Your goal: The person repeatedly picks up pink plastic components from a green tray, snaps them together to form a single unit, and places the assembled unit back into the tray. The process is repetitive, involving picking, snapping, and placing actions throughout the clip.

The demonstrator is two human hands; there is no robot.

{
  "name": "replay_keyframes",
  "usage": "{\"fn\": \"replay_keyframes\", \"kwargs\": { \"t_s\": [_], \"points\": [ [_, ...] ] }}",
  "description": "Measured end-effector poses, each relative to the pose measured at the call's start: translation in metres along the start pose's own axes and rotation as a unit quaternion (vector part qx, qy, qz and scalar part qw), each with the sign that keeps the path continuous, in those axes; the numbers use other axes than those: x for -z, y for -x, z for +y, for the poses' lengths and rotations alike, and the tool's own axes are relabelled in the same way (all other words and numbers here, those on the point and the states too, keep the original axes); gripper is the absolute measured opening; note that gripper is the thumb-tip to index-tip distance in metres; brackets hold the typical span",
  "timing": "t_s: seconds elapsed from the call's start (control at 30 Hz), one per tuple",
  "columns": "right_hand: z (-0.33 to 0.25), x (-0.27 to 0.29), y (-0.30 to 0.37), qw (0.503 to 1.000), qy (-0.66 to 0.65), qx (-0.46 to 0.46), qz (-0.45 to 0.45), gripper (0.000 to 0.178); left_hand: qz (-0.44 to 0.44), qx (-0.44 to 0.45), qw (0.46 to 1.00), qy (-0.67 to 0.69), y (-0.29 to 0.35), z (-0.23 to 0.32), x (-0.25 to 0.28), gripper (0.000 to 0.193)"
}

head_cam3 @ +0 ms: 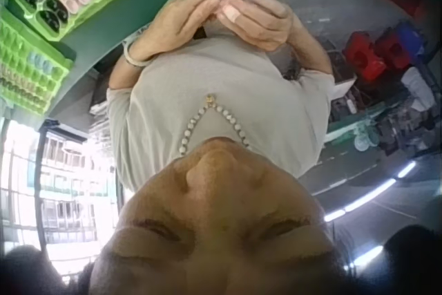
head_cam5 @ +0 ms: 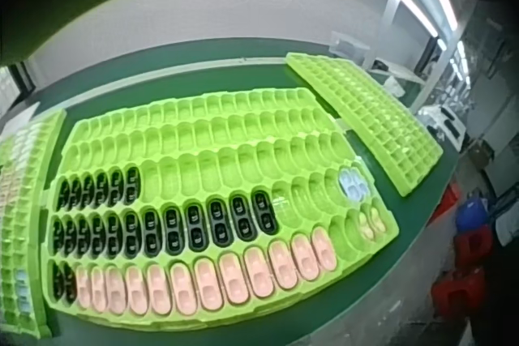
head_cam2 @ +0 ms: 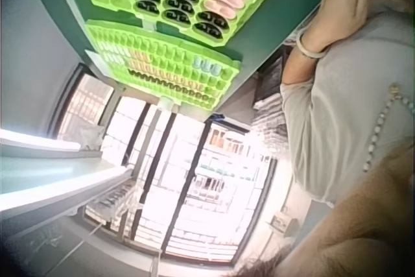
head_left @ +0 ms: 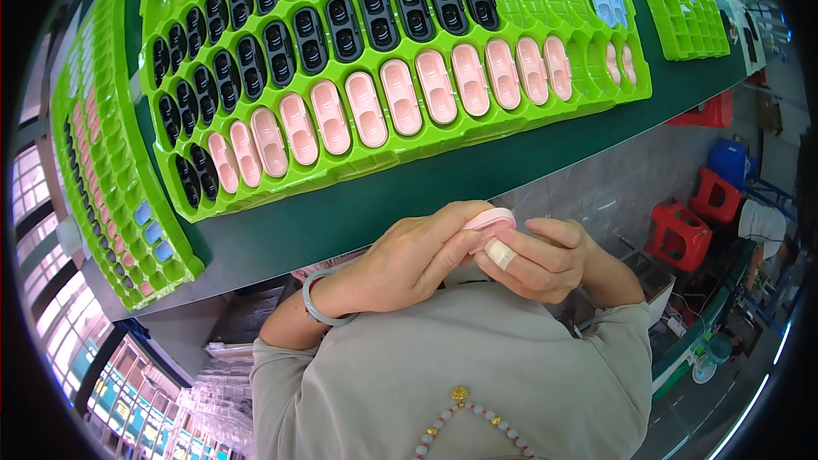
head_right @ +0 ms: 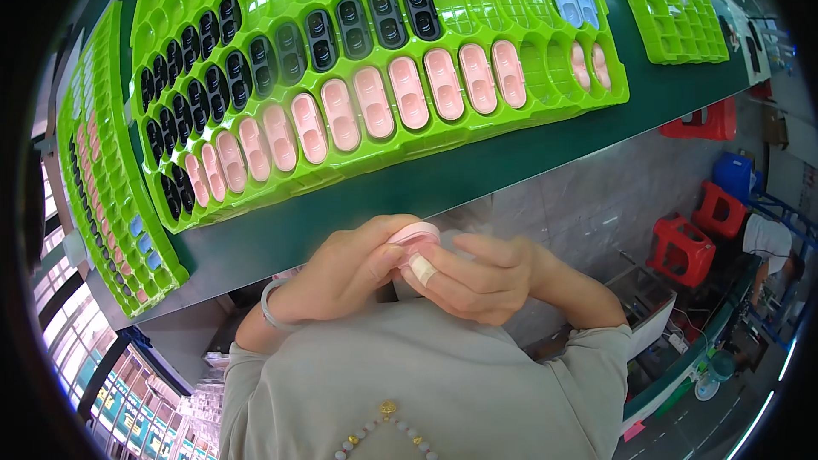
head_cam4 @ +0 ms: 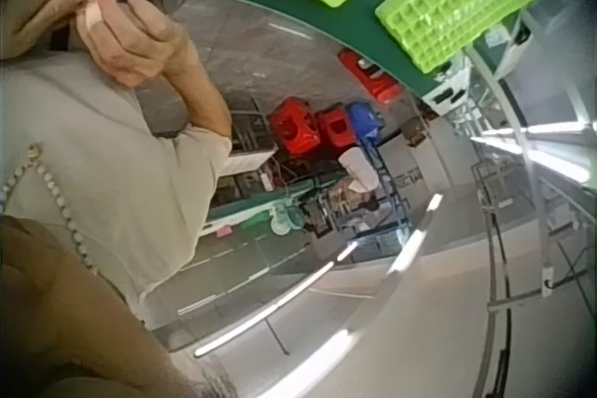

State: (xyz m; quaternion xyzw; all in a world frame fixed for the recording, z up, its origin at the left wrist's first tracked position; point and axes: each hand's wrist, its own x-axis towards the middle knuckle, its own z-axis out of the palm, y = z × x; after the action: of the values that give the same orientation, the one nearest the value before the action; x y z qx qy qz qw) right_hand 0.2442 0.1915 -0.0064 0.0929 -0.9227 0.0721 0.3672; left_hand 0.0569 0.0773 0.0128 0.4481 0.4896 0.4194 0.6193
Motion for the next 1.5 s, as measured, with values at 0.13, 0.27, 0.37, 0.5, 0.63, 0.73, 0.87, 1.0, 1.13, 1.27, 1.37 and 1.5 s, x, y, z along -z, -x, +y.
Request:
{"fn": "replay_keyframes", "kwargs": {
  "t_s": [0.13,0.27,0.37,0.5,0.63,0.73,0.87,1.0,1.13,1.27,1.37,1.5],
  "points": [
    [0.003,0.006,0.001,1.0,0.005,-0.003,-0.026,0.017,-0.013,0.024,1.0,0.002,-0.001,0.005,0.005,0.03],
    [0.004,-0.004,0.002,0.999,0.002,-0.032,0.03,0.022,0.004,0.011,1.0,-0.029,-0.001,0.002,0.003,0.028],
    [0.004,-0.006,-0.004,0.986,-0.057,-0.156,0.002,0.028,0.053,-0.018,0.994,-0.095,0.002,-0.008,-0.001,0.027],
    [-0.003,-0.006,-0.014,0.917,-0.201,-0.336,-0.08,0.032,0.098,-0.153,0.954,-0.237,0.003,-0.026,-0.003,0.031],
    [-0.008,-0.008,-0.012,0.908,-0.22,-0.35,-0.076,0.029,0.077,-0.152,0.945,-0.278,0.008,-0.031,-0.003,0.032],
    [-0.006,-0.01,-0.012,0.892,-0.234,-0.378,-0.075,0.023,0.081,-0.149,0.943,-0.285,0.005,-0.036,-0.006,0.034],
    [0.009,0.005,-0.014,0.834,-0.287,-0.459,-0.107,0.016,0.074,-0.082,0.977,-0.182,-0.009,-0.029,-0.017,0.038],
    [0.072,0.056,-0.024,0.874,-0.099,-0.465,-0.097,0.015,0.075,-0.003,0.997,-0.028,-0.026,-0.007,-0.023,0.035],
    [0.145,0.091,-0.032,0.909,0.021,-0.377,-0.178,0.009,-0.002,-0.05,0.996,-0.075,-0.02,-0.013,-0.009,0.035],
    [0.18,0.067,-0.038,0.901,-0.066,-0.327,-0.276,0.01,-0.005,-0.053,0.995,-0.087,0.012,-0.01,0.011,0.031],
    [0.176,0.047,-0.027,0.9,-0.093,-0.334,-0.266,0.005,0.053,-0.079,0.992,-0.086,0.049,0.006,0.041,0.028],
    [0.177,0.042,-0.015,0.873,-0.102,-0.401,-0.26,0.013,0.313,-0.009,0.93,-0.191,0.116,0.037,0.1,0.023]
  ]
}}
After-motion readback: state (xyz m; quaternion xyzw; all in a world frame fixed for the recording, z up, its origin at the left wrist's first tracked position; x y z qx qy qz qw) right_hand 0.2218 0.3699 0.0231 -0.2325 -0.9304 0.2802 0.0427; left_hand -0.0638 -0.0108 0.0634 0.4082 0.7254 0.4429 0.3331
